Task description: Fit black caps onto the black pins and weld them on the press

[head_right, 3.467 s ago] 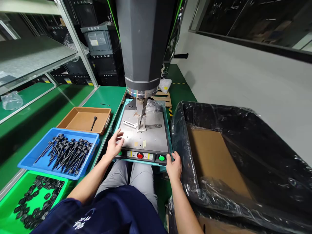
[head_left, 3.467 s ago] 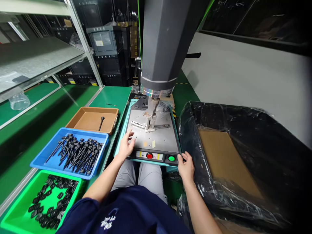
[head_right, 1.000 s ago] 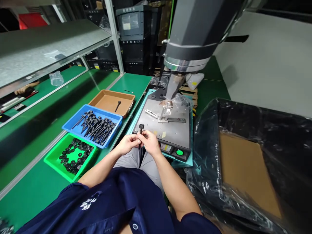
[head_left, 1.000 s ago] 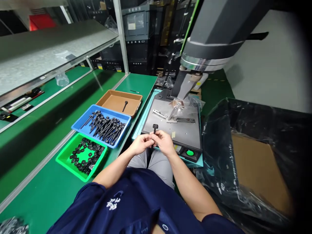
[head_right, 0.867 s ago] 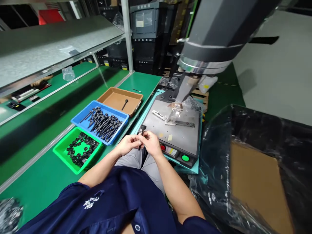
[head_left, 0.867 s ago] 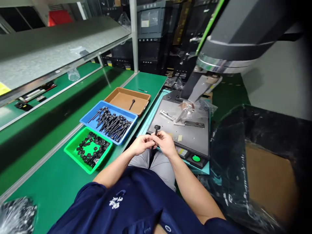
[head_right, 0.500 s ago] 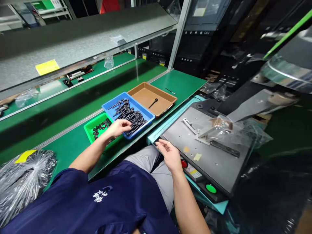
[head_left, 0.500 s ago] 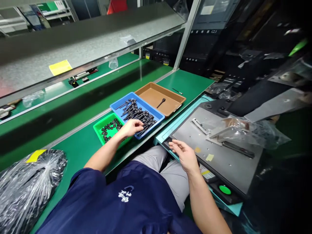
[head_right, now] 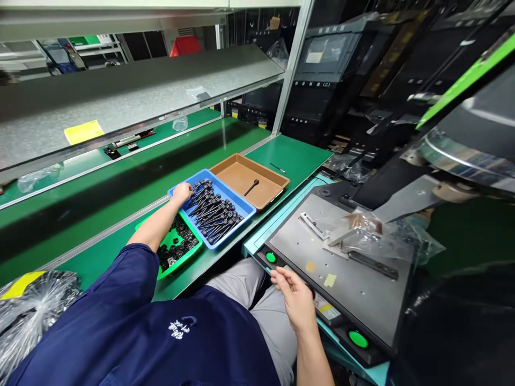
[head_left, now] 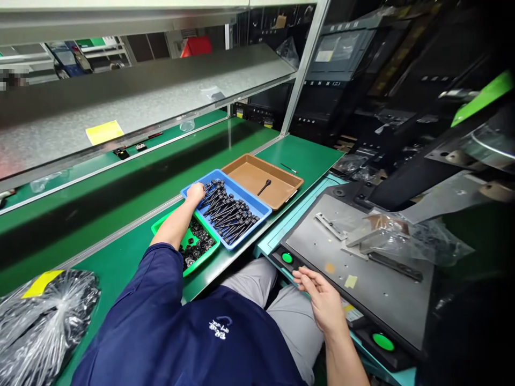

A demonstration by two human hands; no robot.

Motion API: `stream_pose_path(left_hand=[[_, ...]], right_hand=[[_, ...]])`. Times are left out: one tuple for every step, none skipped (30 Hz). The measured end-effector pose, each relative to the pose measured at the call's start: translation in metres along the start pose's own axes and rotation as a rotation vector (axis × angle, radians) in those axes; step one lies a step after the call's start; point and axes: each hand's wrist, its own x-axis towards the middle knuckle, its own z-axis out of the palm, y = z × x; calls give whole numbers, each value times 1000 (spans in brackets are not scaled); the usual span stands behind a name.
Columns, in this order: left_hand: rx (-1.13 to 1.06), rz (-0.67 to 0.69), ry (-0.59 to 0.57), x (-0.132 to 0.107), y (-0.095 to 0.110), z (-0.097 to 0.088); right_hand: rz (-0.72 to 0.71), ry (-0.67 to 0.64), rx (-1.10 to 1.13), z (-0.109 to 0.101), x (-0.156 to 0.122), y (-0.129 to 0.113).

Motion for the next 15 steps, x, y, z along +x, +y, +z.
stream_pose_path(left_hand=[[10,9,2,2,0,3],[18,20,5,3,0,5],[26,31,10,3,0,7],[32,43,14,3,0,8],[37,54,22,2,0,9],[41,65,31,1,0,8],[43,77,44,-1,1,6],[44,91,57,-4,2,3],[43,106,70,-7,3,-1],[40,127,81,-12,4,-7],[31,154,88,-18,6,-14],[22,185,89,-26,6,-21],[4,227,88,-36,6,-30],[-13,264,84,-47,4,-38],[-20,292,62,-57,-1,-45]], right_hand=[[9,35,4,-3,-3,5],[17,75,9,-6,-6,10],[25,121,16,-10,-10,17],[37,165,21,-13,-15,23],[54,201,21,-17,-20,29],[74,225,16,-21,-26,34],[96,238,5,-25,-33,37],[114,243,-14,-29,-40,37],[123,244,-41,-35,-48,33],[121,246,-75,-41,-56,27],[103,264,-111,-49,-63,18],[72,297,-147,-58,-71,6],[26,354,-180,-69,-78,-8],[-38,441,-204,-81,-84,-23],[-112,541,-221,-94,-89,-39]])
